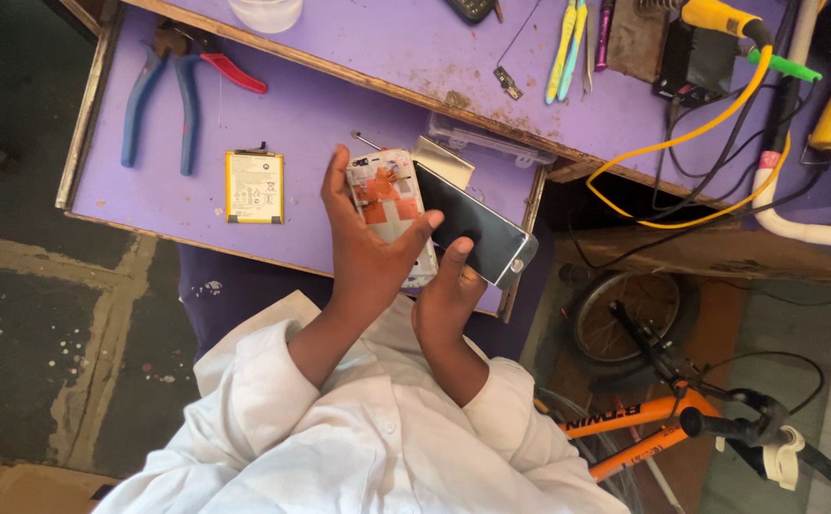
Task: The person disassembles a white smartphone using a metal spudger and a screwdriver. They pry open the casing, separate the screen assembly from the chassis, and remove the battery from the device.
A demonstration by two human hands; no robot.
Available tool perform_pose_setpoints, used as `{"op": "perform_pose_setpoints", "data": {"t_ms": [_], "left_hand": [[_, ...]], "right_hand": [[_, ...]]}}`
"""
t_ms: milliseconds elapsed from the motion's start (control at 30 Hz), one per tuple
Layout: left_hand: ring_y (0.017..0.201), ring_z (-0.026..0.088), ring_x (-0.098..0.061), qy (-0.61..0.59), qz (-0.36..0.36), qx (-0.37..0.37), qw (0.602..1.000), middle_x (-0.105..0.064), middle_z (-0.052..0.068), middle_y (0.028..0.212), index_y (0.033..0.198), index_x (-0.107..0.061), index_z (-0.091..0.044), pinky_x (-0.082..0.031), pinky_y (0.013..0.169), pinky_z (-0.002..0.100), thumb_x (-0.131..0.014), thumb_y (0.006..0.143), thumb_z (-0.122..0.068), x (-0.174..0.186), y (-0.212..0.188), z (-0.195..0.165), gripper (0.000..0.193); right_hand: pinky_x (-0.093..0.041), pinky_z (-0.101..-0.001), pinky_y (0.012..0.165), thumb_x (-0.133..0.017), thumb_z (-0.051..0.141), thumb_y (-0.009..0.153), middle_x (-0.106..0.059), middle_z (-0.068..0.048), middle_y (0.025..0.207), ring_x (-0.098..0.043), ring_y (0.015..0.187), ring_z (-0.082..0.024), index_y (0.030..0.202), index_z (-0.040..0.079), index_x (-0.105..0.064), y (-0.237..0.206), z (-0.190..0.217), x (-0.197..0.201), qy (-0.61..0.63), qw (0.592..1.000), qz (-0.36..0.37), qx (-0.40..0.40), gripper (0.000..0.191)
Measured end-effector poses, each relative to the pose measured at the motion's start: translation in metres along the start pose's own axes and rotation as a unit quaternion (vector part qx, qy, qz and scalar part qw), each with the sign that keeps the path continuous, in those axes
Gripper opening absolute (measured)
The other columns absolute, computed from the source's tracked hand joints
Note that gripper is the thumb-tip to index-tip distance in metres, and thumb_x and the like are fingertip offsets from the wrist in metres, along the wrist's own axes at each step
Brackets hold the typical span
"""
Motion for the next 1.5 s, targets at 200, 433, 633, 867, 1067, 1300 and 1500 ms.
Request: {"op": "perform_pose_setpoints", "data": {"t_ms": [200,433,633,867,1067,1300,1500], "left_hand": [[0.141,0.031,-0.047,-0.063,0.010,0.058,0.996,-0.030,0.019,0.156,0.157,-0.014,-0.004,-0.048,0.115,0.040,-0.084,0.082,-0.001,0.003,-0.001,0.012,0.103],[0.143,0.031,-0.050,-0.245,-0.012,0.118,0.962,-0.032,0.017,0.163,0.158,-0.018,-0.011,-0.052,0.116,0.043,-0.075,0.084,0.003,0.020,0.007,0.047,0.094],[0.145,0.038,-0.047,-0.546,0.054,0.220,0.807,-0.034,0.022,0.162,0.157,-0.028,-0.010,-0.043,0.120,0.055,-0.066,0.092,-0.026,0.021,0.012,0.050,0.077],[0.153,0.043,-0.039,-0.659,0.147,0.216,0.705,-0.029,0.028,0.168,0.163,-0.030,-0.011,-0.035,0.126,0.058,-0.062,0.093,-0.034,0.018,0.007,0.009,0.080],[0.152,0.044,-0.039,-0.709,0.182,0.207,0.649,-0.025,0.031,0.170,0.166,-0.025,-0.012,-0.049,0.115,0.058,-0.063,0.094,-0.029,0.022,0.005,-0.012,0.083],[0.152,0.048,-0.038,-0.706,0.194,0.206,0.649,-0.025,0.029,0.171,0.167,-0.023,-0.010,-0.053,0.110,0.055,-0.064,0.093,-0.029,0.022,0.006,-0.017,0.087],[0.151,0.047,-0.040,-0.702,0.200,0.197,0.655,-0.026,0.029,0.167,0.168,-0.025,-0.011,-0.054,0.109,0.055,-0.065,0.093,-0.030,0.024,0.009,-0.021,0.087]], "right_hand": [[-0.055,-0.0333,0.097,-0.052,0.049,0.105,-0.066,-0.012,0.123,-0.066,0.112,-0.018,0.131,-0.007,-0.052,-0.005,0.014,-0.009,0.009,0.998,0.034,0.057,0.061],[-0.060,-0.0364,0.077,-0.055,0.051,0.103,-0.074,-0.022,0.100,-0.075,0.091,-0.026,0.116,-0.012,-0.061,0.013,-0.025,0.006,0.102,0.990,-0.009,-0.094,0.064],[-0.059,-0.0309,0.073,-0.054,0.049,0.103,-0.074,-0.011,0.104,-0.074,0.092,-0.020,0.121,0.000,-0.061,0.018,-0.025,0.004,0.219,0.966,0.018,-0.138,0.053],[-0.057,-0.0305,0.071,-0.058,0.037,0.109,-0.073,-0.011,0.104,-0.073,0.093,-0.020,0.125,0.004,-0.059,0.017,-0.026,0.000,0.294,0.942,0.071,-0.149,0.036],[-0.057,-0.0310,0.067,-0.061,0.026,0.107,-0.073,-0.010,0.102,-0.072,0.085,-0.019,0.126,0.006,-0.058,0.015,-0.013,0.009,0.259,0.959,0.069,-0.092,0.028],[-0.058,-0.0341,0.069,-0.060,0.021,0.109,-0.072,-0.013,0.105,-0.072,0.084,-0.021,0.127,0.001,-0.056,0.004,-0.007,0.027,0.200,0.975,0.057,-0.081,0.027],[-0.061,-0.0370,0.072,-0.062,0.021,0.106,-0.070,-0.015,0.109,-0.073,0.087,-0.026,0.128,-0.001,-0.054,-0.009,0.009,0.040,0.135,0.987,0.076,-0.031,0.032]]}}
Point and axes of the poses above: each hand's wrist, its own y-axis towards the middle knuckle, its own x-axis out of the back of the hand, z = x × y, the point moved 10 cm from there along y, towards the middle knuckle
